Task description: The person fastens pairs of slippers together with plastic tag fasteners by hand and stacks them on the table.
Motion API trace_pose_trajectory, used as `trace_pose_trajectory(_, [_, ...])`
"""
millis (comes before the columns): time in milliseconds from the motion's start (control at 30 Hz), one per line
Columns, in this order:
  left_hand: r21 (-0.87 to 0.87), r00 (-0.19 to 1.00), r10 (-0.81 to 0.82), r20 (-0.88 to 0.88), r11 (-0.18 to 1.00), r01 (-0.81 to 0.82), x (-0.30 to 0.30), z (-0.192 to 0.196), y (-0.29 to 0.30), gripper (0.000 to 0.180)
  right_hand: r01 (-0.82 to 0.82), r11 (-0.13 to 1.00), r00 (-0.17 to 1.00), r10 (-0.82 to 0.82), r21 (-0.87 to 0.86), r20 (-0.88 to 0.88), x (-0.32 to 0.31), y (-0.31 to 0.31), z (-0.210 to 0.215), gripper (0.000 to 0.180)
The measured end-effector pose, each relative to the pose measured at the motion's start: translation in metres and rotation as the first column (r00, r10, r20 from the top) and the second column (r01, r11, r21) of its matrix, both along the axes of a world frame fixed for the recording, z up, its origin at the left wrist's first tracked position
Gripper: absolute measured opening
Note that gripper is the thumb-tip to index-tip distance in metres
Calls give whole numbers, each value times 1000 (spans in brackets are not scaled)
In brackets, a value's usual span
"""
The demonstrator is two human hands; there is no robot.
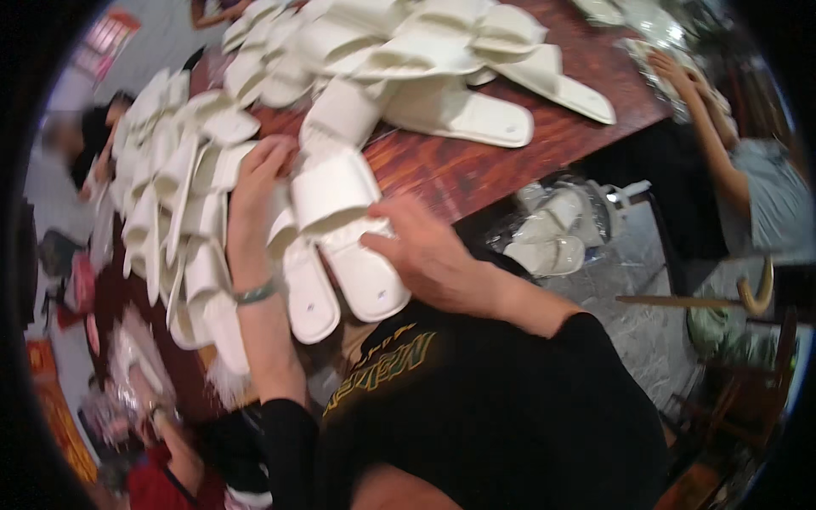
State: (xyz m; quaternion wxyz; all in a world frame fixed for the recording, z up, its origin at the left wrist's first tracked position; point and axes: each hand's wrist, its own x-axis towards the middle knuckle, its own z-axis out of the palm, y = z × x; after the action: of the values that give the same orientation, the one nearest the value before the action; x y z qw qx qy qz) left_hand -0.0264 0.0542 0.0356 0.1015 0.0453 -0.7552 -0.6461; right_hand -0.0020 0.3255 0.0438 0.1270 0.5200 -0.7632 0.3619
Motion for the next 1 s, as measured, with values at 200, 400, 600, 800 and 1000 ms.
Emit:
trace_pose_trajectory(200, [-29, 998, 18, 54, 999, -17, 7, -14, 8, 19, -23, 994, 984, 41, 107, -171, 13, 8, -10, 38])
trace_pose_trajectory(400, [-247, 992, -45, 122, 966, 74, 10, -19, 2, 23, -180, 972, 924, 219, 148, -315, 20, -3, -22, 43])
trace_pose_trajectory(600, [-297, 989, 40, 144, 955, 5, 19, -8, -2, 18, -166, 969, 941, 211, 181, -264, 4, -24, -30, 45])
trace_pose_trajectory(800, [-494, 993, -111, 26, 863, 110, -9, -36, 11, 16, -115, 966, 949, 175, 231, -260, -1, -36, -20, 42])
trace_pose_trajectory(1000, [-578, 940, -105, 324, 765, 284, -2, -18, 11, 27, -65, 940, 989, 107, 334, -107, 21, -54, -16, 34])
